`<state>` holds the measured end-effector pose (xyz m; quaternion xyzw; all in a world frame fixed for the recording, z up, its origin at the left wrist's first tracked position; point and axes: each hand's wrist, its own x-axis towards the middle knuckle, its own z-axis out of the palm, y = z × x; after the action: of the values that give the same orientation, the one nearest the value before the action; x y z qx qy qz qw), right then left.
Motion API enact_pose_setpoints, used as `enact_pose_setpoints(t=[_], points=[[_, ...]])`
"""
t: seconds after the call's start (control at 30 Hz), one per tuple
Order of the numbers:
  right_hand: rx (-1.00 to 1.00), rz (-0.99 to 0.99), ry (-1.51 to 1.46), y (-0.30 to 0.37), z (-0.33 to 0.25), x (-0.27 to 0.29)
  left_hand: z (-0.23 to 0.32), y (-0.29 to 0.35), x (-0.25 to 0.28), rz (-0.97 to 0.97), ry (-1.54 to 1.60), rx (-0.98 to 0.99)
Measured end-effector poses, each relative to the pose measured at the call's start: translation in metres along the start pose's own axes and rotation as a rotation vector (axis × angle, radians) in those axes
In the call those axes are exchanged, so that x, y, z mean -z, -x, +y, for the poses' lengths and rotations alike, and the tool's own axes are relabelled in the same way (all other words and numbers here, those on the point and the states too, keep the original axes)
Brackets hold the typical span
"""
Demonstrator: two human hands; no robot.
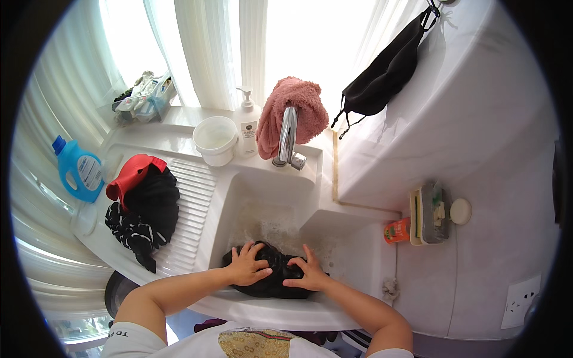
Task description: The person scrubs a black garment in a sink with soapy water, rinses the fabric under a running tap, and wrings the water out of the garment.
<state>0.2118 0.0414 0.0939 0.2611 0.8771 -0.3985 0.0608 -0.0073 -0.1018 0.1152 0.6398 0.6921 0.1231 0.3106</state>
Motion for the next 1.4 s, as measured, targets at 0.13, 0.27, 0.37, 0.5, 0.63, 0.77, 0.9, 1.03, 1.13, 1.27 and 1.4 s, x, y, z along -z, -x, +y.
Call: enact_pose_setpoints(t=[0.13, 0.27, 0.37, 0.5, 0.63, 0.77, 0.9, 1.03, 1.13, 1.27, 1.4], points=[[0.009, -0.140, 0.250, 0.010, -0.032, -0.017, 0.023, -0.001, -0.029, -0.068, -0.236, -0.057], [0.270, 0.169, 0.439, -0.019, 0.015, -0.050, 0.006, -0.029, -0.045, 0.044, -0.313, -0.170], [0.298, 0.092, 0.426, -0.044, 0.037, -0.058, -0.019, -0.052, -0.059, 0.183, -0.281, -0.160], [-0.005, -0.156, 0.198, -0.080, 0.047, -0.052, -0.047, -0.089, -0.068, 0.146, -0.185, -0.079], [-0.022, -0.014, 0.110, -0.098, 0.044, -0.032, -0.063, -0.113, -0.085, 0.113, 0.076, 0.199], [-0.242, 0.094, 0.025, -0.083, 0.007, 0.009, -0.045, -0.117, -0.037, 0.355, 0.255, 0.311], [-0.095, 0.463, -0.352, -0.041, -0.027, 0.037, -0.042, -0.085, -0.003, 0.603, 0.934, 0.299], [0.110, 0.475, -0.399, 0.000, -0.019, 0.041, -0.018, -0.009, 0.027, 0.462, 0.837, 0.018], [0.214, 0.306, 0.092, 0.018, -0.015, 0.021, -0.005, 0.021, 0.036, 0.395, 0.408, -0.005], [-0.016, 0.000, 0.254, 0.010, -0.034, -0.011, 0.021, 0.003, 0.004, 0.156, -0.171, 0.336], [0.071, -0.027, 0.445, -0.007, -0.029, -0.036, 0.012, -0.016, -0.022, -0.006, -0.313, 0.303]])
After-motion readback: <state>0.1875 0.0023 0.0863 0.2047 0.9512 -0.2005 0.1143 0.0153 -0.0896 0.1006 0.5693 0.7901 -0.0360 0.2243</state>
